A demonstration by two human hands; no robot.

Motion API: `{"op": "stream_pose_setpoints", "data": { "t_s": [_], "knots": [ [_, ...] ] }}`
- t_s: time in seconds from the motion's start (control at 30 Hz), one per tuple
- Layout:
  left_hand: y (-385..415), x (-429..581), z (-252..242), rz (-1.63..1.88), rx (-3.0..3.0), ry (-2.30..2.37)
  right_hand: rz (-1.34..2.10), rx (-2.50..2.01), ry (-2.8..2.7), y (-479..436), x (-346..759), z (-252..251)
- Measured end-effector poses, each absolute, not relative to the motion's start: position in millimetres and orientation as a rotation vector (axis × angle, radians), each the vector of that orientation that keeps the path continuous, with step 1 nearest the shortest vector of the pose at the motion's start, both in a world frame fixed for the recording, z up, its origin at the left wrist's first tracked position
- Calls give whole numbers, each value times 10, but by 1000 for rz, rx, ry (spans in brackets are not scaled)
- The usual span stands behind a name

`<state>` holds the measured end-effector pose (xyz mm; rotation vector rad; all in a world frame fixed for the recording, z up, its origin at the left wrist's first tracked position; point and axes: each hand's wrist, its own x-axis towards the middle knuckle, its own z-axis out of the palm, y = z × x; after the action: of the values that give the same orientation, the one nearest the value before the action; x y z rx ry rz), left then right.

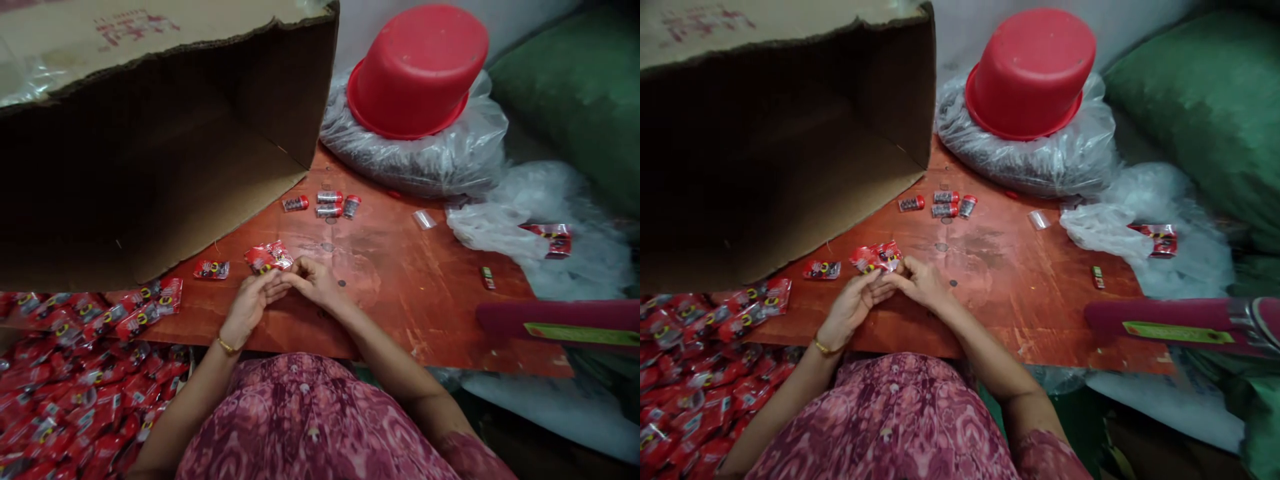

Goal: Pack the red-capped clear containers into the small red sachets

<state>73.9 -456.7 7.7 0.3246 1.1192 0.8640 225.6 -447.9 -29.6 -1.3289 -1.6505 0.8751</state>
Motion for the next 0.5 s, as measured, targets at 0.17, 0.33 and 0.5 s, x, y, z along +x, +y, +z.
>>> {"op": "stream_pose_setpoints", "data": {
  "t_s": [0.17,0.33,0.5],
  "knots": [
    [-4478,138,128,1128,124,1433,276,-1616,-2001,-3597,2387,-198],
    [-4503,-106,154,1312,106,1463,133,-1674,-2235,-3179,2431,-372],
    [-4566,-254,88,1025,409,1778,142,-1539,-2375,-3615,2787,-433]
  ]
}}
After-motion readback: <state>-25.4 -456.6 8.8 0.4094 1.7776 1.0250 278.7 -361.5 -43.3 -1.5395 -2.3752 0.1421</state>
